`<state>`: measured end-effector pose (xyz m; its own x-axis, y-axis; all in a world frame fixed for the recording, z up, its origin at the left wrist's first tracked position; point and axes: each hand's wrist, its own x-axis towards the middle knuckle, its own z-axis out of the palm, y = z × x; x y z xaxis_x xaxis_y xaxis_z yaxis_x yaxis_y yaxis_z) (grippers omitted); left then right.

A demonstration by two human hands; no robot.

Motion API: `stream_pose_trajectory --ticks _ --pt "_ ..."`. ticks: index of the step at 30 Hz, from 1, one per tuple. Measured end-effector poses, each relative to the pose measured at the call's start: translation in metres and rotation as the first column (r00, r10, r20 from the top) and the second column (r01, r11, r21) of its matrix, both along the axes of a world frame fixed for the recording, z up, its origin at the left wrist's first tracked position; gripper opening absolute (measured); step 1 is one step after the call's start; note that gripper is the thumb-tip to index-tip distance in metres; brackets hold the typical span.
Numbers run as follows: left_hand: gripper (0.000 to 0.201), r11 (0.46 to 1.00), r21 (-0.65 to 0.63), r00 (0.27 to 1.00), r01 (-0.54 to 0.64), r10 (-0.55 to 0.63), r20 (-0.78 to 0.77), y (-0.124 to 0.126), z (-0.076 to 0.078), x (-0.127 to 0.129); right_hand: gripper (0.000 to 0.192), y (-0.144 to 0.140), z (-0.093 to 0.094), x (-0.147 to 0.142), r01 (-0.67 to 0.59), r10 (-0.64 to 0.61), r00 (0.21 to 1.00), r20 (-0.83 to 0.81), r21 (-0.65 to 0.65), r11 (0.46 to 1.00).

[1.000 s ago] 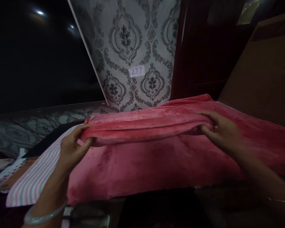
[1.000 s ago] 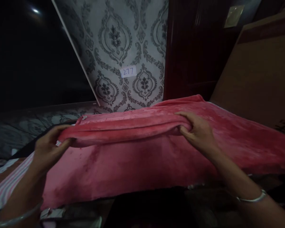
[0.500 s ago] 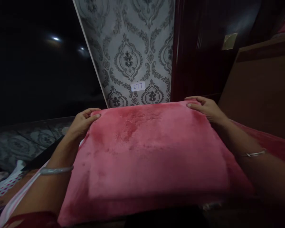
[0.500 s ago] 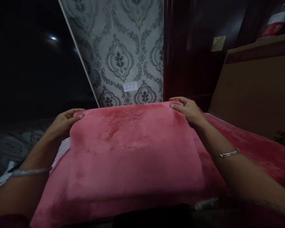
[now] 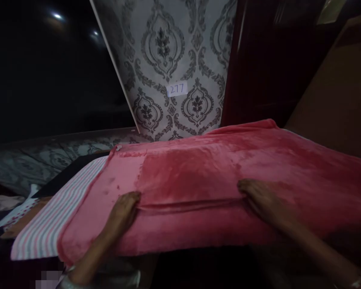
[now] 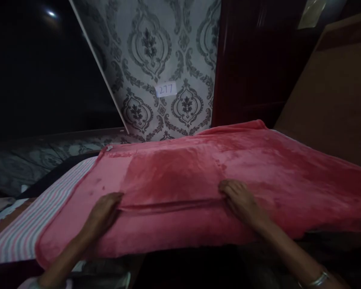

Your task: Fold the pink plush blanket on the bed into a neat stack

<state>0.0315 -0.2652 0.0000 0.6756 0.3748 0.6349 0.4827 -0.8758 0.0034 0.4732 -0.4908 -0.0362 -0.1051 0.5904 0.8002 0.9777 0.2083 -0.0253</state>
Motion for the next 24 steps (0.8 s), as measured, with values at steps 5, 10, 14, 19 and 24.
stream_pose_trajectory --ticks 5,10,14,19,24 --pt "0.022 0.993 -0.112 0.999 -0.034 0.029 -0.045 -0.021 -0.026 -0.015 0.022 -0.026 -0.023 -0.008 -0.017 -0.003 0.994 -0.105 -0.184 0.983" --pt "0.028 0.981 -0.191 0.998 -0.036 0.044 0.035 -0.020 0.020 0.026 0.034 -0.003 0.024 -0.020 0.069 -0.124 0.964 -0.237 -0.225 0.972" --pt "0.064 0.969 -0.228 0.987 -0.096 0.063 -0.146 -0.013 0.049 0.110 0.055 0.070 0.056 -0.051 0.110 -0.152 0.983 -0.098 -0.345 0.932" --pt "0.083 0.934 -0.240 0.905 -0.265 0.154 -0.397 -0.007 0.036 0.175 0.064 0.129 0.043 -0.077 0.211 -0.230 0.973 0.028 -0.518 0.829" --pt "0.080 0.909 -0.261 0.878 -0.324 0.185 -0.442 -0.006 -0.004 0.171 0.065 0.127 0.005 -0.078 0.231 -0.243 0.969 0.054 -0.552 0.801"
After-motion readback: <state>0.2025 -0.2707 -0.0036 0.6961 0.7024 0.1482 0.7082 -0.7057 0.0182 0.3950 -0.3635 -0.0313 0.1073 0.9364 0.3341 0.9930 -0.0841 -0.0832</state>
